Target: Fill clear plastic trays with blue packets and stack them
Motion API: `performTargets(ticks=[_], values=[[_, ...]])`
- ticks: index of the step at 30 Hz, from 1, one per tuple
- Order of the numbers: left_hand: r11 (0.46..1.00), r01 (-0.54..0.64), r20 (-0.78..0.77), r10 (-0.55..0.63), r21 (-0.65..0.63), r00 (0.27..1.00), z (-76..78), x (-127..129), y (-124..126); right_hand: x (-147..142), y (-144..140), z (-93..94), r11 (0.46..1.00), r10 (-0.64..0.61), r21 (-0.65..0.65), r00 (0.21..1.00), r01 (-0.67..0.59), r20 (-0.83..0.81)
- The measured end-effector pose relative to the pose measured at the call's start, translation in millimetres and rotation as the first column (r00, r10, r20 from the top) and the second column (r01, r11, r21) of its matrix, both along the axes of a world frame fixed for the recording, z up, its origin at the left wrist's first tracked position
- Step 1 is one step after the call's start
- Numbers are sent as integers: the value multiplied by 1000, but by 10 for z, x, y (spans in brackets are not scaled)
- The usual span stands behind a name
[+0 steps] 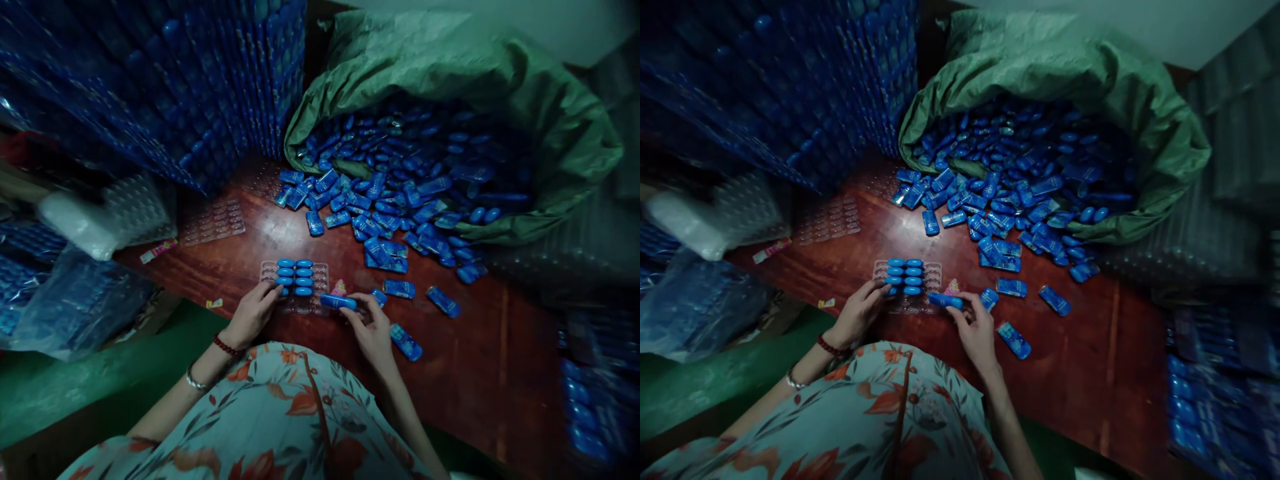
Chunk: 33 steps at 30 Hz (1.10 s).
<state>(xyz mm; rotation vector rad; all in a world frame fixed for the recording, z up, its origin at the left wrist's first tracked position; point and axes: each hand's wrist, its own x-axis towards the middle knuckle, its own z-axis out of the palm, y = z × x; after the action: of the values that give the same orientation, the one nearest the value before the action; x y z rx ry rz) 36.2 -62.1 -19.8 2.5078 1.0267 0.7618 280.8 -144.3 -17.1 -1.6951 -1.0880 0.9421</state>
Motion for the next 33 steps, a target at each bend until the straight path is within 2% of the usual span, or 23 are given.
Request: performTargets(ticks=[3,6,8,10,12,14,17,20,22,24,27,29,31,33], values=[[994,90,-62,-86,55,994,10,-31,113,-150,20,80,979,127,131,973,-154,192],[981,186,-146,-175,59,974,78,-15,217,-280,107,104,908,277,197,884,-369,376],[966,252,-204,-237,51,950,107,13,260,-350,164,91,868,313,170,780,-467,542],[960,277,-219,-263,33,940,101,29,265,-418,199,88,835,314,106,627,-539,713],[965,263,-181,-259,1,949,66,15,237,-498,214,121,815,309,19,462,-579,831],[970,241,-115,-242,-20,963,32,-23,206,-593,222,196,820,317,-74,344,-567,884],[977,213,2,-213,4,977,50,-68,263,-738,257,336,834,369,-200,249,-514,896],[995,98,136,-95,-14,986,152,11,564,-832,333,420,815,425,-278,200,-508,883],[995,90,127,-86,-31,988,212,163,888,-855,375,425,810,445,-302,192,-503,875],[970,242,-40,-241,4,970,224,377,1239,-848,373,405,821,442,-295,215,-489,871],[896,440,-343,-395,61,852,144,727,1651,-761,287,364,875,370,-196,351,-443,860],[858,510,-464,-427,64,776,62,921,1805,-613,235,340,926,270,-87,487,-367,830],[827,561,-519,-467,30,716,-1,1053,1884,-368,253,316,974,129,11,593,-226,795],[818,575,-532,-490,-8,691,-20,1116,1925,-48,372,282,996,-29,73,618,-46,786]])
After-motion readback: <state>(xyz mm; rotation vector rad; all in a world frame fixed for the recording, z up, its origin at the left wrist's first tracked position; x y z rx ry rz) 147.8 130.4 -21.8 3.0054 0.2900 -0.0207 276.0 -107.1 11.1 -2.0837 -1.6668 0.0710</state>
